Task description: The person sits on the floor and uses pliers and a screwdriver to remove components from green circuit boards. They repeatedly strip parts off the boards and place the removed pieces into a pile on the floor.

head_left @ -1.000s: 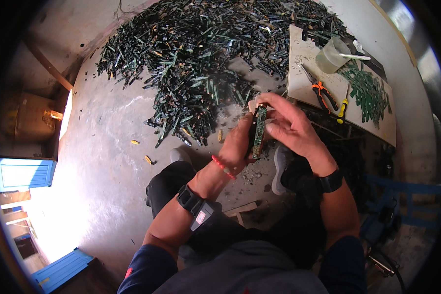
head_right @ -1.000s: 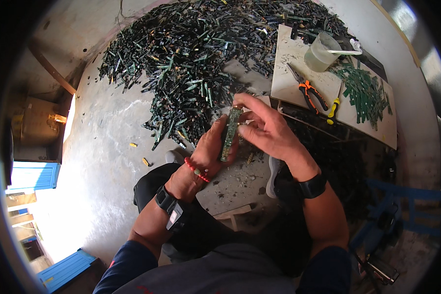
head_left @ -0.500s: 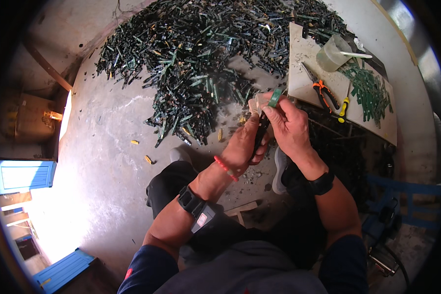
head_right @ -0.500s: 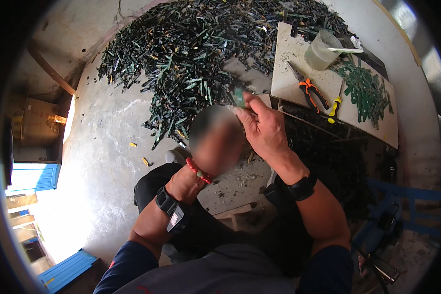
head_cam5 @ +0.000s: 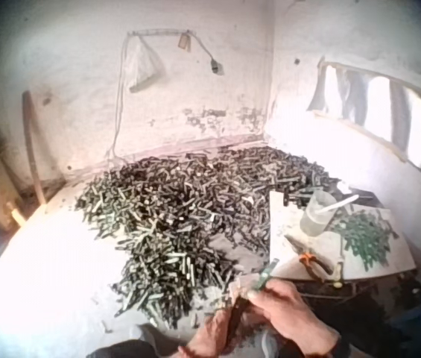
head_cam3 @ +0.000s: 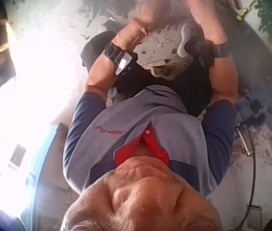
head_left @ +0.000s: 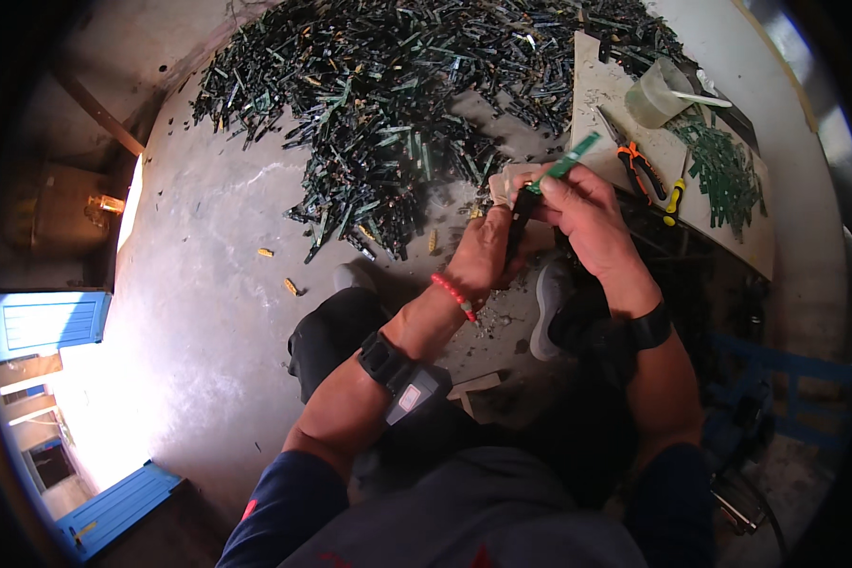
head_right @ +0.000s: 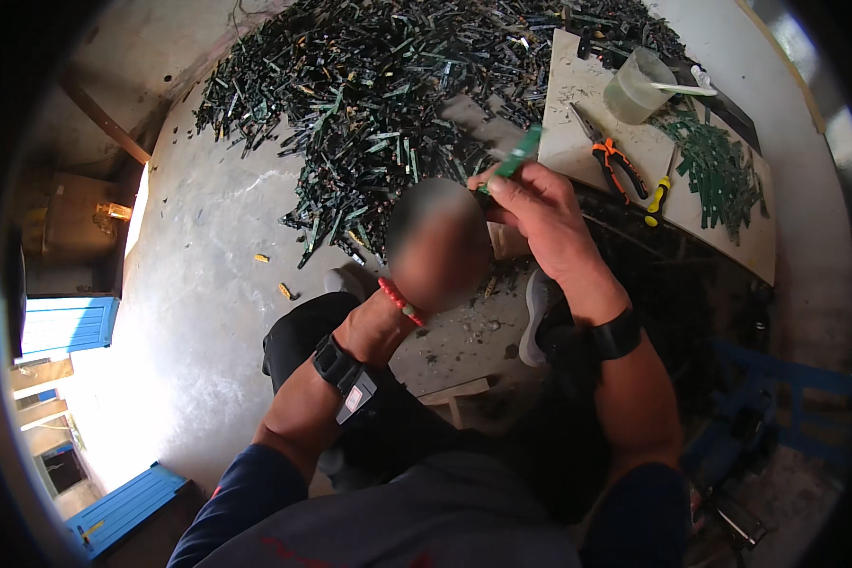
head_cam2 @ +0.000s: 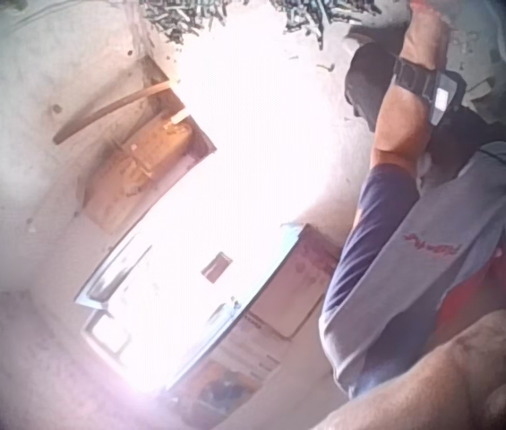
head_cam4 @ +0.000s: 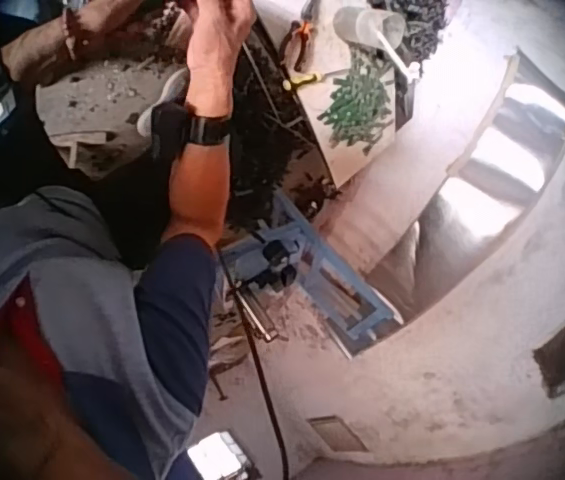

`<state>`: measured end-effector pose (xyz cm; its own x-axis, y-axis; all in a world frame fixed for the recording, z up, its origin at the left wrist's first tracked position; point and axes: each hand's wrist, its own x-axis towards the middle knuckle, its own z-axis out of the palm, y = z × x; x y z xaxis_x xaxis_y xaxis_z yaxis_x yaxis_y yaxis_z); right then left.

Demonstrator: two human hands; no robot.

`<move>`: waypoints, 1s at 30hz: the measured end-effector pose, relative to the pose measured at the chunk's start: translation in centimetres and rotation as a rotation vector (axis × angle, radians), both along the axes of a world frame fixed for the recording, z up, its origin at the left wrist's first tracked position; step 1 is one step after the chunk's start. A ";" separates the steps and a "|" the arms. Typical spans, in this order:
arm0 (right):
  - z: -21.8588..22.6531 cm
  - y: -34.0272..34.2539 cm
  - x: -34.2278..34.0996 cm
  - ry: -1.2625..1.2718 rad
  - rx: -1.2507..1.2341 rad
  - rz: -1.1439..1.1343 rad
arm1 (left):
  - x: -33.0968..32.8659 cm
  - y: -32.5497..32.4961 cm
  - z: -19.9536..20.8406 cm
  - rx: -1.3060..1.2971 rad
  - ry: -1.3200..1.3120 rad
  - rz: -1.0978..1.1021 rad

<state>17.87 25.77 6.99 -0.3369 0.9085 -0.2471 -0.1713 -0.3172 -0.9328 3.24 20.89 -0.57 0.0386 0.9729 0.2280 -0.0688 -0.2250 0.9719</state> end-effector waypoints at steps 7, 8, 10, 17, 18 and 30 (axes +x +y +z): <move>0.1 0.4 1.4 0.115 -0.193 0.171 | -0.6 -0.7 1.9 -0.521 -0.276 -0.154; -0.4 0.3 1.3 0.029 -0.195 0.181 | -0.6 -0.7 1.6 -0.506 -0.303 -0.164; -1.6 0.1 1.3 -0.037 -0.170 0.219 | -1.0 -0.9 0.5 -0.414 -0.277 -0.163; -0.4 -0.5 1.2 -0.110 -0.124 0.242 | -1.5 -0.9 0.8 -0.399 0.456 -0.149; 0.0 -0.9 0.9 -0.149 -0.073 0.240 | -1.4 -0.9 1.3 -0.563 0.269 -0.143; 1.0 -1.6 -0.4 -0.099 0.136 0.153 | -1.2 -1.2 3.3 -0.771 -0.459 -0.101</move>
<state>17.49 24.18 7.96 -0.4535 0.8759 -0.1650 -0.0359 -0.2029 -0.9785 2.02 19.65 2.75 0.1985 0.8590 -0.4719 -0.4712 0.5059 0.7226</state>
